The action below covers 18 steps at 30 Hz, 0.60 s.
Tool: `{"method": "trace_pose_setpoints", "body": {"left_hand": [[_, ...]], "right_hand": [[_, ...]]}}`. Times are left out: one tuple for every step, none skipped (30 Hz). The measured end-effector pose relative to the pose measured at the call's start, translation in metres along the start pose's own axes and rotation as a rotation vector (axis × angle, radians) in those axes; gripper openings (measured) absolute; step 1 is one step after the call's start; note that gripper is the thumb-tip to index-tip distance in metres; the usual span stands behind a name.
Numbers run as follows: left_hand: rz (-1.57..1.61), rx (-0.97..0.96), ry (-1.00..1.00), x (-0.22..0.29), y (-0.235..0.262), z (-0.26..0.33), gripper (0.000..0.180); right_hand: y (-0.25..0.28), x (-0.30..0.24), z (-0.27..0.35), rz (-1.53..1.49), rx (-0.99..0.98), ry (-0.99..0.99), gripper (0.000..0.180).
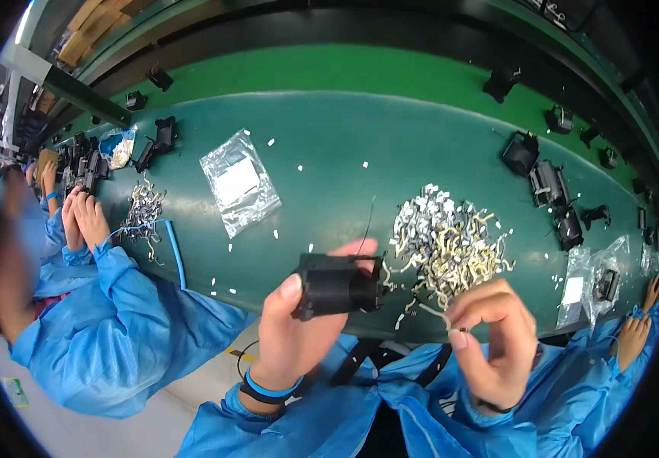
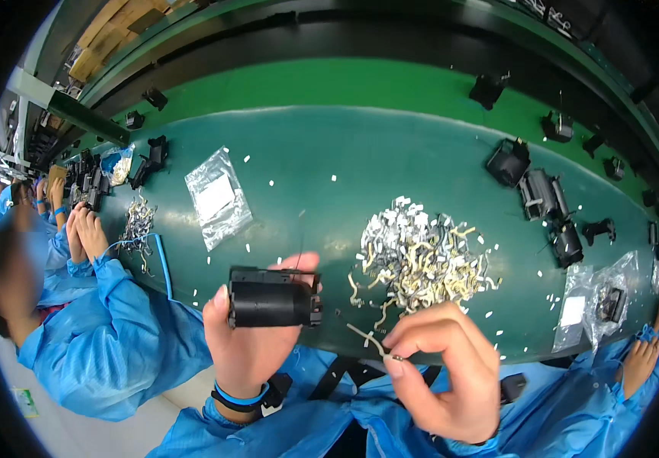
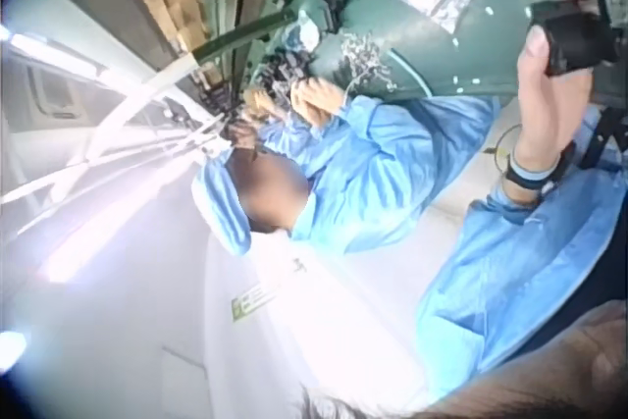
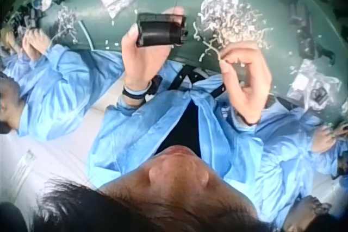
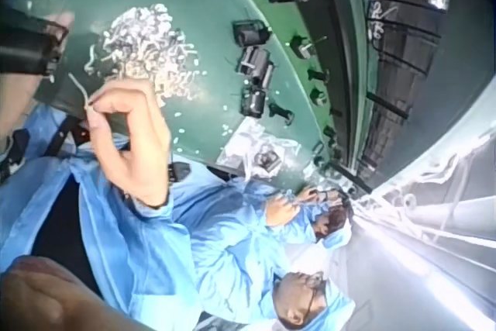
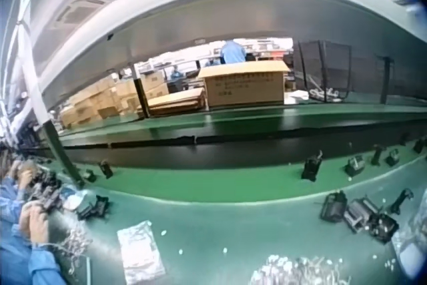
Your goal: Assembling small black plastic components by hand on a factory production line.
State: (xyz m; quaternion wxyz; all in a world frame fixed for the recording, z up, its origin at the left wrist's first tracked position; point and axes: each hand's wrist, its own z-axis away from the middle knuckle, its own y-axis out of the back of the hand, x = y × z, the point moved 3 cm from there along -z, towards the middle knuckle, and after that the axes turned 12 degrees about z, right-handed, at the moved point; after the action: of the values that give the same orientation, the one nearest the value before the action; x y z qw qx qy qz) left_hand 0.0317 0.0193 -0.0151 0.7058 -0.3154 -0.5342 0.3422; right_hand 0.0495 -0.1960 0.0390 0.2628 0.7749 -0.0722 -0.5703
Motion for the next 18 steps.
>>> {"method": "trace_pose_setpoints", "body": {"left_hand": [[-0.061, 0.012, 0.012, 0.005, -0.004, 0.001, 0.096], [-0.101, -0.040, 0.005, 0.007, -0.001, 0.001, 0.096], [-0.101, -0.030, 0.013, 0.007, -0.002, 0.002, 0.096], [-0.148, -0.022, -0.017, 0.009, -0.005, 0.004, 0.094], [-0.193, -0.020, -0.050, 0.010, -0.007, 0.003, 0.093], [-0.232, 0.027, -0.055, 0.010, -0.009, 0.003, 0.095], [-0.230, 0.034, -0.050, 0.010, -0.011, 0.004, 0.095], [-0.281, 0.044, -0.056, 0.011, -0.012, 0.003, 0.096], [-0.332, 0.053, -0.063, 0.011, -0.013, 0.002, 0.098], [-0.329, 0.056, -0.059, 0.011, -0.012, 0.001, 0.098], [-0.362, 0.052, -0.069, 0.011, -0.011, 0.001, 0.101], [-0.395, 0.048, -0.079, 0.011, -0.011, 0.001, 0.103], [-0.393, 0.050, -0.073, 0.009, -0.010, 0.001, 0.103], [-0.408, 0.043, -0.093, 0.008, -0.009, 0.001, 0.104], [-0.423, 0.034, -0.112, 0.008, -0.009, 0.001, 0.105], [-0.422, 0.035, -0.109, 0.008, -0.008, 0.001, 0.105], [-0.384, -0.021, -0.089, 0.009, -0.008, 0.002, 0.092], [-0.345, -0.079, -0.069, 0.008, -0.009, 0.002, 0.086]], "right_hand": [[0.005, -0.006, -0.003, 0.075, -0.070, 0.017, 0.018], [0.008, -0.008, -0.005, 0.089, -0.090, 0.033, 0.021], [0.010, -0.009, -0.007, 0.083, -0.095, 0.021, 0.021], [0.011, -0.010, -0.009, 0.110, -0.148, 0.064, 0.021], [0.011, -0.011, -0.011, 0.142, -0.199, 0.111, 0.022], [0.010, -0.011, -0.012, 0.141, -0.221, 0.112, 0.022], [0.010, -0.011, -0.013, 0.138, -0.226, 0.106, 0.022], [0.010, -0.012, -0.014, 0.149, -0.263, 0.116, 0.022], [0.009, -0.012, -0.015, 0.160, -0.300, 0.127, 0.023], [0.008, -0.012, -0.016, 0.159, -0.303, 0.123, 0.023], [0.006, -0.012, -0.016, 0.188, -0.298, 0.122, 0.023], [0.005, -0.011, -0.016, 0.216, -0.293, 0.120, 0.023], [0.004, -0.010, -0.016, 0.216, -0.295, 0.114, 0.023], [0.002, -0.009, -0.017, 0.229, -0.302, 0.108, 0.024], [0.000, -0.009, -0.017, 0.244, -0.308, 0.101, 0.024], [-0.001, -0.009, -0.017, 0.243, -0.309, 0.098, 0.024], [-0.002, -0.010, -0.018, 0.260, -0.311, 0.098, 0.025], [-0.002, -0.011, -0.018, 0.277, -0.312, 0.099, 0.025]]}}
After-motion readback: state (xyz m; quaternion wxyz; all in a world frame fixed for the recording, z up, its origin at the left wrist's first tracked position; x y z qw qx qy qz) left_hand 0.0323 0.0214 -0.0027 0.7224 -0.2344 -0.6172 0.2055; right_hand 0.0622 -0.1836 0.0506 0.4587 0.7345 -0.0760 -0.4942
